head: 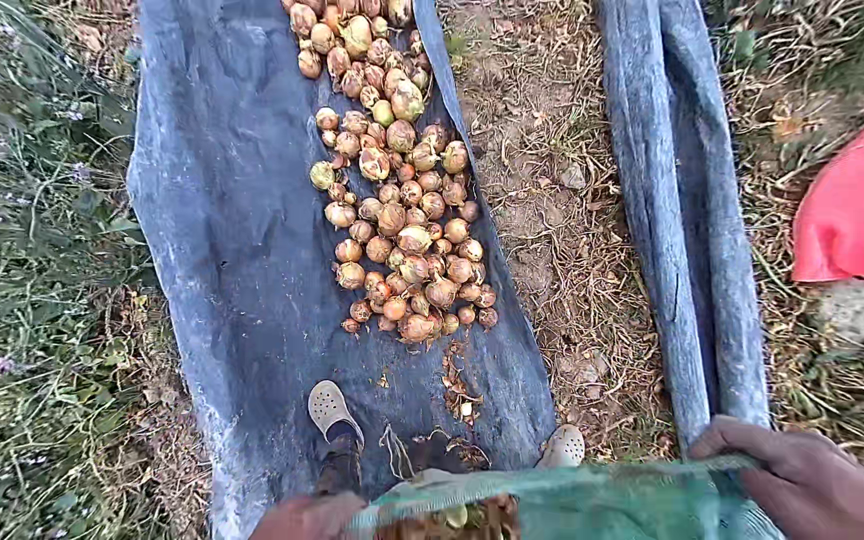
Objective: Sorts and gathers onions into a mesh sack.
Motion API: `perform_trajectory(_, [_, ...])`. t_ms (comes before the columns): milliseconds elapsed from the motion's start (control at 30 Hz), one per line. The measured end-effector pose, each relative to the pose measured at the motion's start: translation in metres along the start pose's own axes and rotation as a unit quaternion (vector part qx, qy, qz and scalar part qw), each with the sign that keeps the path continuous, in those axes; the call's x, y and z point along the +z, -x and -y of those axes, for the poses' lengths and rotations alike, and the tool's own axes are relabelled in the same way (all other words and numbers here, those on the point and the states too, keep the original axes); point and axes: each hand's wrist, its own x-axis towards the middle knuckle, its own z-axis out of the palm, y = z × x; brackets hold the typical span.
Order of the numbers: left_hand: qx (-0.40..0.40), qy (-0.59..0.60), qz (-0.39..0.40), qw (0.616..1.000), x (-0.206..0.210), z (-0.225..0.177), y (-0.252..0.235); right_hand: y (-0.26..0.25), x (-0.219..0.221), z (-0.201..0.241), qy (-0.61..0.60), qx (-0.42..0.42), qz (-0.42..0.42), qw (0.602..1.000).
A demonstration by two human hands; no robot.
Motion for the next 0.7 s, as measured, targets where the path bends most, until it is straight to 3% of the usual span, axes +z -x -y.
perform_trajectory(133, [-0.149,-0.101,0.081,0.980,-0.005,0.059,-0.070,-0.061,0.092,-0.023,0.078,0.154,0.057,0.983])
perform_trajectory(300, [-0.211,-0.076,0.040,0.974,0.010,0.094,-0.113,-0.123,0.160,-0.045,-0.081,0.208,0.015,0.975])
perform_trajectory(400, [-0.262,-0.078,-0.005,0.962,0.012,0.086,-0.124,-0.152,0.154,-0.049,-0.108,0.138,0.149,0.973])
perform_trajectory(467, [-0.281,-0.074,-0.083,0.953,0.017,0.081,-0.149,-0.201,0.127,-0.066,-0.040,0.043,0.241,0.969])
perform_trajectory(500, [-0.294,-0.078,-0.099,0.947,0.023,0.075,-0.159,-0.213,0.110,-0.077,0.006,0.035,0.275,0.961])
perform_trajectory(567, [-0.353,-0.087,-0.052,0.930,0.038,0.047,-0.170,-0.214,0.078,-0.106,0.095,0.080,0.313,0.942])
perform_trajectory(700, [-0.391,-0.115,0.053,0.912,0.040,0.016,-0.223,-0.242,0.051,-0.164,0.164,0.189,0.246,0.936])
